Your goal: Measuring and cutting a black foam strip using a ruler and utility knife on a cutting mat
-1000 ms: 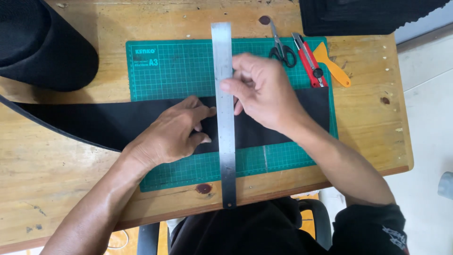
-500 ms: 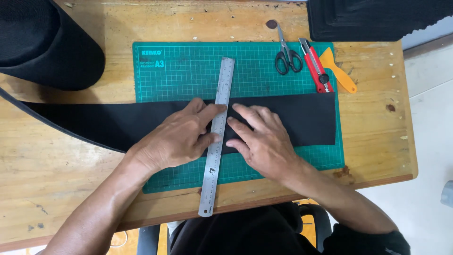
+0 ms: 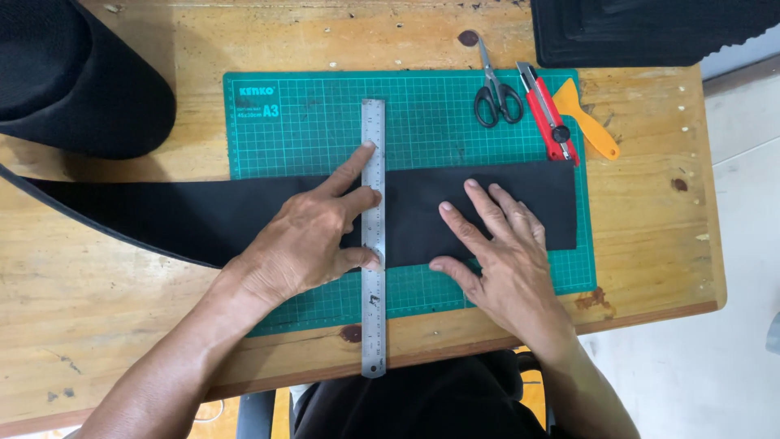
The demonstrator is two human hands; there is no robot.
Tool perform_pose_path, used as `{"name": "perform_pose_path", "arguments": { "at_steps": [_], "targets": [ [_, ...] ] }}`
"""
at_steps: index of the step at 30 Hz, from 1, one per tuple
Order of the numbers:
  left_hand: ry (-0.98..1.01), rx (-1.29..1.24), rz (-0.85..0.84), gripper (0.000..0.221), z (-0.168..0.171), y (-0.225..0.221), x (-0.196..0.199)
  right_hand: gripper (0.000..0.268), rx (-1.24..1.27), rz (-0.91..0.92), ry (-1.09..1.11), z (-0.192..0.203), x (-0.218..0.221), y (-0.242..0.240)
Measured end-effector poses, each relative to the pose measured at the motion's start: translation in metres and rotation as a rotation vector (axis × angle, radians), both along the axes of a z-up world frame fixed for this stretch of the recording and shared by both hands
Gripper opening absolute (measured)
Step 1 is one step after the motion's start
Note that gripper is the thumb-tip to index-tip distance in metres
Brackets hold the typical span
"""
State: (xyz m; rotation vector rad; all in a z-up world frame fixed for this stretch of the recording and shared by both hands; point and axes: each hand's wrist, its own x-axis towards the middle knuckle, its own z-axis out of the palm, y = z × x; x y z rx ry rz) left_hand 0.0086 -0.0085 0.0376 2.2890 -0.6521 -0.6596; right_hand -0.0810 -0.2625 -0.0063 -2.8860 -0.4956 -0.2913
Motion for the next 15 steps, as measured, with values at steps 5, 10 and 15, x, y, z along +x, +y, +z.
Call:
{"name": "perform_pose_path", "arguments": {
  "at_steps": [5, 10, 15],
  "targets": [
    [0.034, 0.044, -0.012, 0.074, -0.004, 0.000, 0.001, 0.059, 0.030, -0.014, 0.021, -0.004, -0.001, -0.005],
    [-0.168, 0.081, -0.163, 0.104, -0.038, 0.006, 0.001, 0.061, -0.020, 0.013, 0.028, -0.003, -0.002, -0.010],
    [-0.021, 0.006, -0.069, 0.091, -0.032, 0.008, 0.006, 0.058, -0.004, 0.019, 0.057, 0.000, 0.000, -0.014]
  ]
}}
